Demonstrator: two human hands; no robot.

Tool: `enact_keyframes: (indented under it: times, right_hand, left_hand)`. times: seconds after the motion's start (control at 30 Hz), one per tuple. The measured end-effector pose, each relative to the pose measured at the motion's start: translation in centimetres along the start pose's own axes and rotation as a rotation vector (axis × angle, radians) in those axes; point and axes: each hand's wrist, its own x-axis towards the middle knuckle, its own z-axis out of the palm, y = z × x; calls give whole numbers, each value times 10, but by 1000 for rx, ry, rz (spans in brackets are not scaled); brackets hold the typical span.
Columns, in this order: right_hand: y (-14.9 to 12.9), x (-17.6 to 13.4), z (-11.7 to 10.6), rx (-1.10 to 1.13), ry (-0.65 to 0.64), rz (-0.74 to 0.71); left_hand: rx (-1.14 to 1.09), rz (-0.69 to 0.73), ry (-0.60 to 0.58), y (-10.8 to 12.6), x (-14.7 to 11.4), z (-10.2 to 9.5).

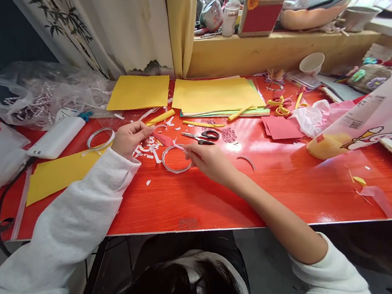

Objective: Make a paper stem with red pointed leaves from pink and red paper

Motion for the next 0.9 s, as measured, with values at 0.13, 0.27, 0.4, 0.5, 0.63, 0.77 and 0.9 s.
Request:
enact_keyframes:
  times: [0.13,0.27,0.4,0.5,0.63,0.77,0.9]
  right_hand:
    - [2,-1,4,-286,35,-123]
    - [5,-3,7,-293,134,-123]
    - [6,-4,7,-295,121,-137]
    - [7,-5,6,-279,122,-148]
    - [7,-5,7,-299,149,-138]
    - [5,-4,10,-362,198,-126]
    - [5,-4,12,-353,173,-157]
  left_hand:
    - [-29,-29,9,4,-2,1]
    - [-40,-22,5,5,-2,1]
    - [-28,-15,-2,0,0,1]
    - [-137,-34,-19,-6,2,6]
    - [-296,-190,-165,-8,-2,17]
    - [-349,-255,-207,-6,-10,26]
    - [-400,-337,-170,-4,-12,27]
